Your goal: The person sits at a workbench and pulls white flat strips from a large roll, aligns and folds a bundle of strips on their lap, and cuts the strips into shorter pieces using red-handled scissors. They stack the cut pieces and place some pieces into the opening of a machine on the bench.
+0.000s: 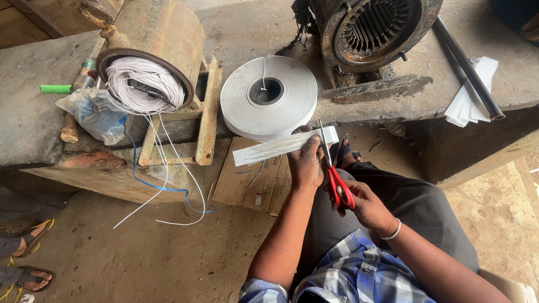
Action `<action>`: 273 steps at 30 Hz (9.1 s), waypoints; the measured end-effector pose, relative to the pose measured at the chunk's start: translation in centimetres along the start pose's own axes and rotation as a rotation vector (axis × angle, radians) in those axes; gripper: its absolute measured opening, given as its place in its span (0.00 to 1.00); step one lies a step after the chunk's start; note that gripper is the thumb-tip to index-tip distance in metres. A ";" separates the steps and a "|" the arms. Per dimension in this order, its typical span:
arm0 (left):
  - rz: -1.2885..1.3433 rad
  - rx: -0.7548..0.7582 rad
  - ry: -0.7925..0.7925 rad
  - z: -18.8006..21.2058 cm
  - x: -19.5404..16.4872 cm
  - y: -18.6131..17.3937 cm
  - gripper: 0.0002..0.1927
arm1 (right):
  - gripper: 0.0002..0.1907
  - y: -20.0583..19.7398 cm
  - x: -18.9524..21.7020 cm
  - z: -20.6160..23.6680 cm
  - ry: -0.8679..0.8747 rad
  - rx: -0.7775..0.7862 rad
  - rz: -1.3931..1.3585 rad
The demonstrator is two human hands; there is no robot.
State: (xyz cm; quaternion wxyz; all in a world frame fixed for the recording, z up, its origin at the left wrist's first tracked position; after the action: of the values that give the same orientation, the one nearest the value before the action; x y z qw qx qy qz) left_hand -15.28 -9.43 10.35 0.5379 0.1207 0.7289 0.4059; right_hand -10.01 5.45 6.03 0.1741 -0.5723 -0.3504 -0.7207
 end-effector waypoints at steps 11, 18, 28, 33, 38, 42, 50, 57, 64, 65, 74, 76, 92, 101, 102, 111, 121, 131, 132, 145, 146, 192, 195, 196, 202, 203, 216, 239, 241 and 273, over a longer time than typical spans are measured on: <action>0.073 0.012 -0.020 0.3 -0.3 0.5 0.16 | 0.17 0.4 0.7 0.1 0.038 -0.057 0.095; 0.053 -0.015 -0.045 0.2 -0.5 0.5 0.24 | 0.17 -0.6 1.0 1.6 0.049 -0.036 0.048; -0.356 0.134 -0.036 1.2 1.8 1.1 0.20 | 0.21 -28.2 15.8 12.7 -0.179 -0.824 0.630; -0.391 0.251 -0.126 2.5 4.7 2.7 0.15 | 0.19 -35.8 22.0 10.6 0.175 -1.129 1.434; -0.423 0.246 -0.274 4.2 7.4 2.4 0.10 | 0.17 -37.7 24.1 4.8 0.310 -1.072 1.610; -0.424 0.337 -0.303 5.4 8.9 1.5 0.09 | 0.08 -32.6 26.0 5.6 -0.348 -1.213 1.697; -0.457 0.342 -0.526 7.5 14.1 -2.4 0.23 | 0.22 -31.4 5.6 8.1 -0.316 -0.960 -0.505; -0.249 0.338 -0.641 7.3 15.1 -2.1 0.12 | 0.32 -32.0 7.1 2.9 -0.200 -0.870 -0.833; -0.219 0.357 -0.673 6.8 16.5 -2.7 0.22 | 0.12 -31.8 8.8 1.4 -0.234 -0.949 -0.685; -0.213 0.350 -0.677 6.9 16.4 -2.8 0.22 | 0.09 -31.7 8.6 1.7 -0.209 -0.987 -0.685; -0.117 0.310 -0.715 7.1 14.9 -1.4 0.29 | 0.16 -26.8 5.6 3.8 -0.198 -0.760 -0.630; -0.059 0.328 -0.757 7.8 16.5 -1.8 0.29 | 0.19 -23.9 5.3 6.5 -0.168 -0.752 -0.023; -0.124 0.344 -0.747 10.6 16.3 -0.2 0.24 | 0.20 -8.8 -4.8 6.1 0.025 -0.442 0.226; -0.262 0.286 -0.804 11.4 18.1 -2.0 0.18 | 0.16 -14.3 -2.5 7.8 -0.020 -0.684 0.171; -0.382 0.318 -0.758 11.4 18.0 -2.1 0.18 | 0.15 -14.4 -2.4 7.5 -0.015 -0.662 0.208; -0.836 0.535 -0.466 11.2 17.2 -1.5 0.15 | 0.15 -14.8 -5.2 5.4 0.070 -0.629 0.088; -0.861 0.567 -0.587 11.4 17.3 -0.8 0.18 | 0.16 -14.6 -5.9 5.3 0.077 -0.602 -0.071; -0.323 0.269 -0.599 9.2 17.4 -2.3 0.20 | 0.16 -16.7 -4.6 6.1 0.038 -0.708 -0.043; -0.336 0.267 -0.543 8.7 16.8 -2.2 0.20 | 0.17 -16.8 -3.7 6.3 0.030 -0.701 0.104; -0.407 0.304 -0.448 7.3 13.2 -1.9 0.15 | 0.18 -10.7 3.4 6.4 0.099 -0.501 1.056; -0.351 0.247 -0.503 7.2 13.9 -2.5 0.15 | 0.19 -10.8 2.9 6.2 0.089 -0.446 0.833; -0.088 0.237 -0.498 4.5 13.4 -2.0 0.18 | 0.25 -6.0 6.0 2.5 -0.166 -0.262 0.935; -0.009 0.209 -0.515 4.1 13.3 -2.4 0.20 | 0.27 -5.9 7.9 1.8 -0.233 -0.250 0.756; 0.034 0.195 -0.545 4.1 13.4 -2.4 0.22 | 0.28 -6.0 8.8 1.4 -0.247 -0.252 0.654; -0.067 0.221 -0.508 3.9 13.8 -2.0 0.26 | 0.23 -7.8 21.9 -2.7 -0.501 -0.581 1.416; -0.120 0.237 -0.487 3.8 13.8 -1.9 0.26 | 0.24 -8.2 23.0 -4.6 -0.475 -0.597 1.425; -0.262 0.256 -0.474 3.6 14.1 -2.2 0.27 | 0.25 -9.3 24.9 -11.2 -0.544 -0.685 1.652; -0.256 0.272 -0.521 3.9 14.0 -1.7 0.28 | 0.22 -10.7 25.7 -11.9 0.062 -0.774 1.602; -0.251 0.274 -0.522 4.0 14.0 -1.6 0.28 | 0.13 -9.9 25.9 -10.6 0.007 -0.792 1.626; -0.312 0.289 -0.539 4.1 14.7 -2.2 0.28 | 0.11 -11.9 25.5 -14.3 -0.500 -0.898 1.497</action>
State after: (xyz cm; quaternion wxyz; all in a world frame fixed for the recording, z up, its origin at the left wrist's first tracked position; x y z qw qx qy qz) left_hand -16.87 0.09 -1.67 0.7441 0.1854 0.6204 0.1647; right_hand -35.07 7.51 25.11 0.2762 -0.8042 0.3992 -0.3429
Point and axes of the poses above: each hand's wrist, its own z-axis away from the middle knuckle, its own y-axis out of the palm, x = y × z, the point moved 10 cm from there along -z, towards the middle knuckle, and after that the axes turned 2 degrees about y, right-handed, at the moved point
